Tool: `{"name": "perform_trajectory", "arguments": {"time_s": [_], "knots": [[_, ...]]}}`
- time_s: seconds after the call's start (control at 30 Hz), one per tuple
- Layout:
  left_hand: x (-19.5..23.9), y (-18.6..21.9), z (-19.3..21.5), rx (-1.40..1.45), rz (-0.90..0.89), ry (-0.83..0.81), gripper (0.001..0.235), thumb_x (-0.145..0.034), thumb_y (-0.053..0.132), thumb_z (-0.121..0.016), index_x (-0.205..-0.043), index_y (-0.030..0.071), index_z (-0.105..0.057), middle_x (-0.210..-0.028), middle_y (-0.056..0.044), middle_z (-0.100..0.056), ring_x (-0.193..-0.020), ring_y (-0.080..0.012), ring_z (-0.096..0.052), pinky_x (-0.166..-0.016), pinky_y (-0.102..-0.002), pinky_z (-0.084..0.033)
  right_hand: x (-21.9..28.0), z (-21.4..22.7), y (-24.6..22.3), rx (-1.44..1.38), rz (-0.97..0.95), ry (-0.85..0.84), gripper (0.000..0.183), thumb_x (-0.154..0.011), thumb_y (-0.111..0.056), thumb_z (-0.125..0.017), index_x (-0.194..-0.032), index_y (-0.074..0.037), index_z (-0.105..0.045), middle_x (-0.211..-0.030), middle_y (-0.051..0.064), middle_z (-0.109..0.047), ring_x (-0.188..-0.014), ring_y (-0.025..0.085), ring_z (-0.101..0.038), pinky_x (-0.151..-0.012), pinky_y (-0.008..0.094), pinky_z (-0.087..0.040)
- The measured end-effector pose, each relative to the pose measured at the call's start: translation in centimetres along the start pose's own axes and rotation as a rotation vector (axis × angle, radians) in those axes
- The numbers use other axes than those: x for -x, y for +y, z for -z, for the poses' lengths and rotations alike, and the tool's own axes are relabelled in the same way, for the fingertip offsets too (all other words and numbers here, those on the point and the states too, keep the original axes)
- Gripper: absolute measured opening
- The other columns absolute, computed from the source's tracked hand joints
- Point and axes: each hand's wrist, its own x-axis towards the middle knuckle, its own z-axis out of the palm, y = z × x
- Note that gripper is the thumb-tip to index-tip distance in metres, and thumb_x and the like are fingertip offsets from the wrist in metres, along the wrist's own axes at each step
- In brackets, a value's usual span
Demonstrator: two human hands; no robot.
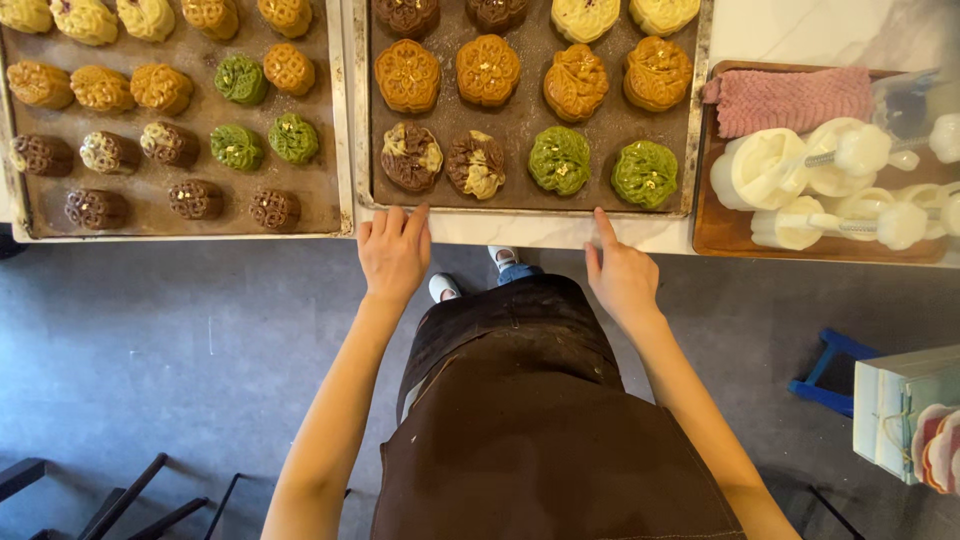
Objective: The person arranges various colorful, round pastries on two metal baking trays. They pick up individual pastries, rotate them to check the bottom, and place them back in neat rows on the trays.
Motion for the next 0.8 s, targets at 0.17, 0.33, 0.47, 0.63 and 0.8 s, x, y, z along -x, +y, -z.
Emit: {"name": "perform_trajectory", "arguments": {"time_s": [0.17,0.33,0.47,0.63,0.8], "knots": [[1.5,0.7,0.9,-0.003,0.038,-0.022,0.031,-0.09,0.019,-0.072,-0.121,0.015,-0.074,-0.09,-0.002,-0.056,-0.086,-0.0215,-0.055,-0.078,-0.039,-0.039,1.4,-0.4,0.5,-0.006,0.038,0.039,0.055,-0.098,-0.03,-0.061,-0.151,-0.018,-0.053,-0.061,0.011,-0.065,-0.054,0.034,-0.065,-0.053,0.049,-0.052],[1.4,1.9,3.4,0.034,0.089,-0.063,0.031,-0.092,0.022,-0.072,-0.122,0.015,-0.074,-0.092,-0.003,-0.058,-0.088,-0.0222,-0.056,-0.08,-0.039,-0.04,2.8,0.9,-0.7,0.001,0.018,-0.034,0.057,-0.097,-0.029,-0.063,-0.152,-0.02,-0.051,-0.065,0.012,-0.066,-0.057,0.033,-0.065,-0.055,0.048,-0.053],[1.0,1.6,8.4,0.157,0.168,-0.116,0.033,-0.087,0.023,-0.075,-0.12,0.017,-0.076,-0.11,-0.008,-0.065,-0.103,-0.0287,-0.059,-0.089,-0.043,-0.044,5.0,4.7,-2.7,-0.193,0.021,-0.287,0.083,-0.089,-0.034,-0.072,-0.162,-0.014,-0.036,-0.094,0.02,-0.068,-0.08,0.037,-0.067,-0.071,0.048,-0.055],[7.7,-7.8,20.2,0.844,0.414,-0.505,0.033,-0.087,0.034,-0.07,-0.113,0.015,-0.078,-0.136,-0.009,-0.065,-0.121,-0.0292,-0.065,-0.102,-0.05,-0.052,3.6,12.5,-7.4,-0.852,0.704,-0.621,0.06,-0.101,-0.03,-0.065,-0.153,-0.012,-0.044,-0.144,0.016,-0.063,-0.127,0.035,-0.065,-0.107,0.042,-0.051],[21.4,-11.8,15.9,1.325,0.758,-0.663,0.027,-0.086,0.03,-0.075,-0.107,0.015,-0.079,-0.14,-0.012,-0.063,-0.133,-0.0366,-0.055,-0.106,-0.052,-0.048,0.8,6.5,-23.2,-1.058,0.993,-1.495,0.048,-0.108,-0.037,-0.063,-0.148,-0.012,-0.059,-0.135,0.016,-0.065,-0.128,0.035,-0.061,-0.114,0.049,-0.046]]}}
